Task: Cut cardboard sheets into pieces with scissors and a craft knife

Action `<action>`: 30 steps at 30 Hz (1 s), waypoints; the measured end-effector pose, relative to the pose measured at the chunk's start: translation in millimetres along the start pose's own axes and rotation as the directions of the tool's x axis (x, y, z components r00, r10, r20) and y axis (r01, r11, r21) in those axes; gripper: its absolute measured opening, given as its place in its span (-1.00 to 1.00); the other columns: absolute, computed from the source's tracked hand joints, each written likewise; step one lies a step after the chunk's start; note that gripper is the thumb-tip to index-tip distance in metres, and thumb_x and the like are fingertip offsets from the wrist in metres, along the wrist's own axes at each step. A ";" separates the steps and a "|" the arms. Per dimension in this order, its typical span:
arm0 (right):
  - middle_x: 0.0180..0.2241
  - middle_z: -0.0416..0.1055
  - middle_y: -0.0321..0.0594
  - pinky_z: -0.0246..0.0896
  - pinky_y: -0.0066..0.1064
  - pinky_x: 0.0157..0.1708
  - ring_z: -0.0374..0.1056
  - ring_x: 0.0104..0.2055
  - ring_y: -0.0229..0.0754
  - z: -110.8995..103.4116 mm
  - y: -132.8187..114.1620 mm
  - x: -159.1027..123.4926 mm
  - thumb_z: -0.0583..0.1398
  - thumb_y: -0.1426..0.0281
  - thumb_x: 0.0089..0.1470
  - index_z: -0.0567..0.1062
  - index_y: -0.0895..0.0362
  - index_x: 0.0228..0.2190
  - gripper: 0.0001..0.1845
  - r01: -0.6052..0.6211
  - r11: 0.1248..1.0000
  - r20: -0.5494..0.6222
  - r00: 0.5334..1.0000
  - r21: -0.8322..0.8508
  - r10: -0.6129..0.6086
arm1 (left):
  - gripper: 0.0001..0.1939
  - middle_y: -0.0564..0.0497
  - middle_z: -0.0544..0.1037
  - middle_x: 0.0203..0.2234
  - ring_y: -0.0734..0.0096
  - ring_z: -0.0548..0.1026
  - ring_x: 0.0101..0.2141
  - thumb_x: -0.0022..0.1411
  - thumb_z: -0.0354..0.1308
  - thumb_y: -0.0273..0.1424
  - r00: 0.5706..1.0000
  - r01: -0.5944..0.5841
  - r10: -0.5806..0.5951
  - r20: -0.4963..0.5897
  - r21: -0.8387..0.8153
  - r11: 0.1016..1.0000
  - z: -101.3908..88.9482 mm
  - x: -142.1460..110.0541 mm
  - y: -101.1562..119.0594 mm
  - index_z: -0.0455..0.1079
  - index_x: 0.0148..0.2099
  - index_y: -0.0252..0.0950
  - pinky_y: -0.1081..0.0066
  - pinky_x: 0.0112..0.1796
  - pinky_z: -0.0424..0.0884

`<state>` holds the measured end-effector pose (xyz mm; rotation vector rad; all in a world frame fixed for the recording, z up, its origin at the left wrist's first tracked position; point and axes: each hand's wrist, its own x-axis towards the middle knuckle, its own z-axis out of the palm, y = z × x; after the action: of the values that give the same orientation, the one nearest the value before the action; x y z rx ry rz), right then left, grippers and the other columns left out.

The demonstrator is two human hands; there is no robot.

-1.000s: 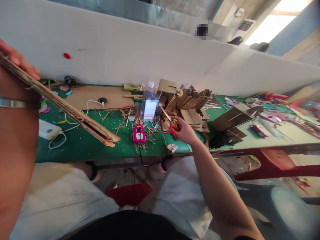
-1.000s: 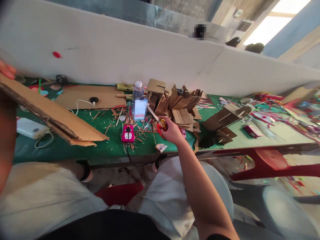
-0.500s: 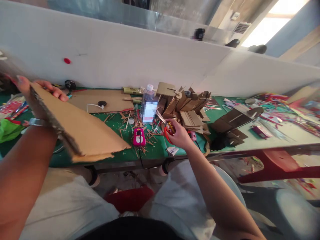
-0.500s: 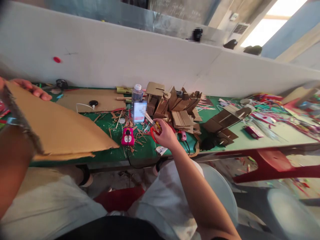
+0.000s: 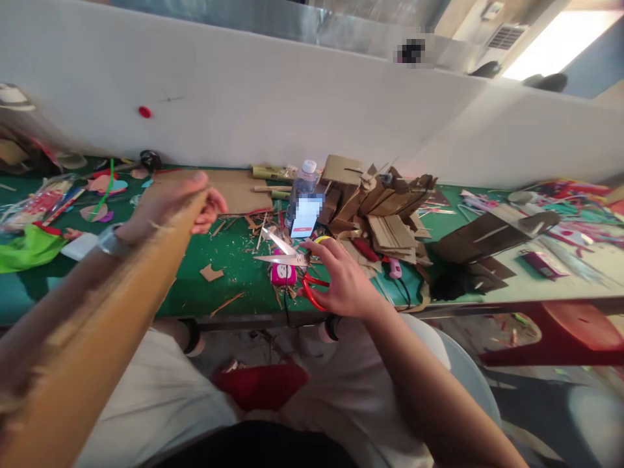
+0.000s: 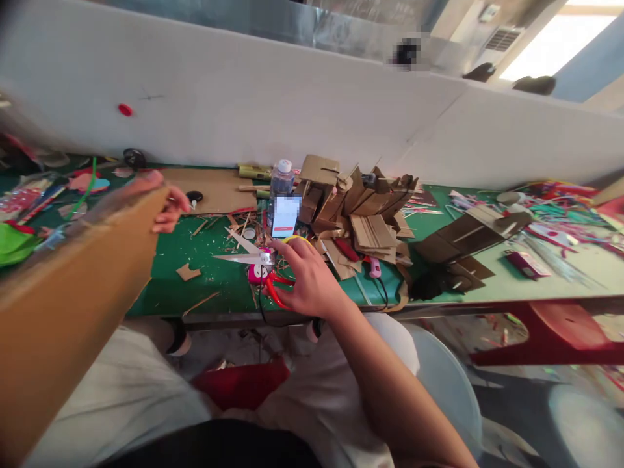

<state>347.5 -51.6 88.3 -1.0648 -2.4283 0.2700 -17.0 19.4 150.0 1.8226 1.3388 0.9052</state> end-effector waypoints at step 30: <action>-0.17 0.47 -0.13 0.35 -0.27 -0.28 0.36 -0.33 -0.14 25.8 19.9 -28.7 0.32 -0.10 0.20 0.34 0.10 0.24 -0.22 -0.298 0.803 0.219 0.952 0.516 0.213 | -0.77 0.15 0.34 -0.54 0.38 0.25 -0.49 0.42 0.08 -0.17 0.955 0.109 -0.032 -0.294 0.250 0.962 20.6 -26.7 -23.3 0.38 -0.14 -0.23 0.38 -0.41 0.16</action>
<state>364.4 -59.0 49.0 -1.1223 -2.1075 1.1003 -16.9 -3.7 116.1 1.8754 1.7690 1.0225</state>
